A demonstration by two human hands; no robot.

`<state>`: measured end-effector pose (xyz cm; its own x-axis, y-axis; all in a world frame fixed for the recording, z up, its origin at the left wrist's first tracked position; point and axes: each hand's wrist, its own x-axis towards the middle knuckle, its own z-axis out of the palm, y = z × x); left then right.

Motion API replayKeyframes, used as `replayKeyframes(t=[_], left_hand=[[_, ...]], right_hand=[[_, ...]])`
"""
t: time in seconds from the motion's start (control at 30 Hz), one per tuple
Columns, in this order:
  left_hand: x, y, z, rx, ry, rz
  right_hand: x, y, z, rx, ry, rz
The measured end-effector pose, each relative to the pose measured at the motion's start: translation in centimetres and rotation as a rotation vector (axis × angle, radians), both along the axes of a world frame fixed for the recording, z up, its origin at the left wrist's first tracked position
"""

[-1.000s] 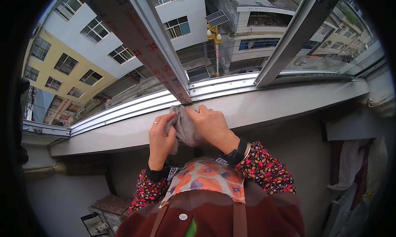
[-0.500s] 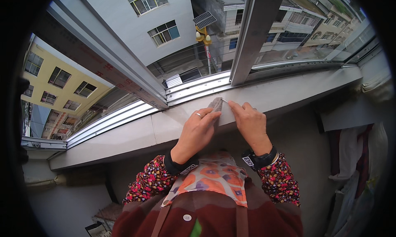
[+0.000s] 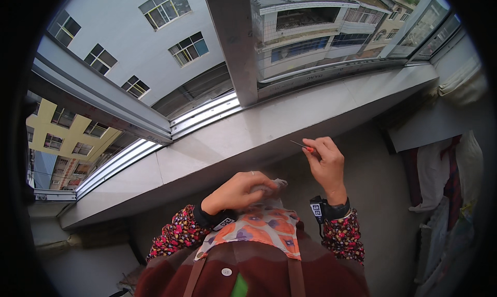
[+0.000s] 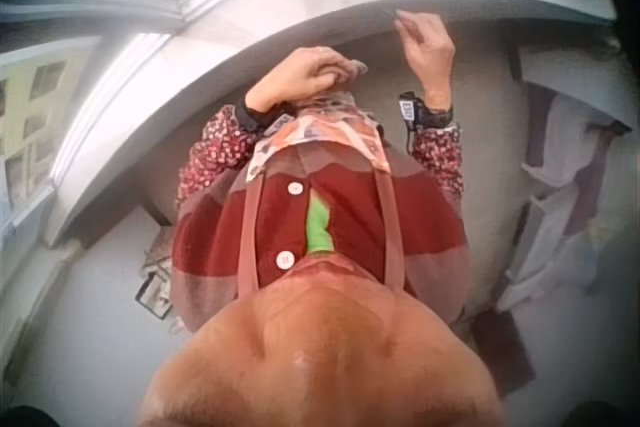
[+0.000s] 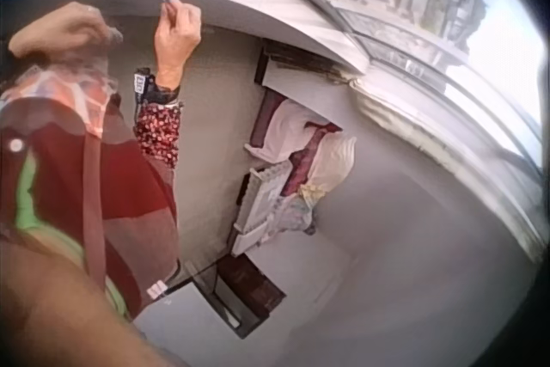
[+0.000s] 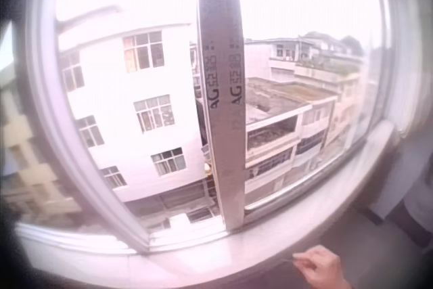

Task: The person cleans the window frame and sill using a cloth and a small tool. They wipe the frame, scrape debris from the tracks, open and close the window, and rinse the cloth in a bucket of water.

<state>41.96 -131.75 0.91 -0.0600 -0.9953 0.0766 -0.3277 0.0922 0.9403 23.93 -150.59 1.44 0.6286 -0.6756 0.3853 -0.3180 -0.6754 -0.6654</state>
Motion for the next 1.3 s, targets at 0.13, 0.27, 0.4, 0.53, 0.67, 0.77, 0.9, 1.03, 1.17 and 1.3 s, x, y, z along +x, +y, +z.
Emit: replayKeyframes(t=[0.13,0.27,0.4,0.53,0.67,0.77,0.9,1.03,1.17,1.3], left_hand=[[-1.4,1.0,0.5,0.038,0.038,0.061],[-1.0,3.8,2.7,-0.013,0.187,0.222],[-1.0,6.4,4.9,-0.214,0.580,0.477],[-0.6,7.9,6.4,-0.583,0.682,0.762],[3.9,10.2,5.7,-0.566,0.214,1.302],[6.1,11.3,3.0,-0.325,-0.514,1.477],[5.7,10.2,-1.5,0.139,-0.783,1.272],[6.1,10.0,-3.5,0.077,-1.004,1.253],[6.8,10.4,-3.3,-0.046,-0.956,1.220],[6.8,9.9,-2.7,-0.094,-1.031,1.238]], right_hand=[[5.9,-1.5,-1.3,-0.322,-0.047,0.157],[4.4,0.3,-3.2,0.151,-0.108,0.765],[1.7,5.1,-5.6,0.851,-0.173,0.771],[4.0,10.5,-7.1,0.857,-0.162,1.014],[6.1,10.1,-4.3,0.958,-0.339,0.611],[10.1,9.9,-1.2,0.834,-0.449,0.400],[15.1,12.7,-0.2,0.274,-0.279,0.614],[17.4,16.1,-1.4,-0.288,-0.164,0.590],[18.0,16.2,-2.5,-0.289,-0.176,0.613],[18.2,14.4,-2.9,-0.330,-0.172,0.610]])
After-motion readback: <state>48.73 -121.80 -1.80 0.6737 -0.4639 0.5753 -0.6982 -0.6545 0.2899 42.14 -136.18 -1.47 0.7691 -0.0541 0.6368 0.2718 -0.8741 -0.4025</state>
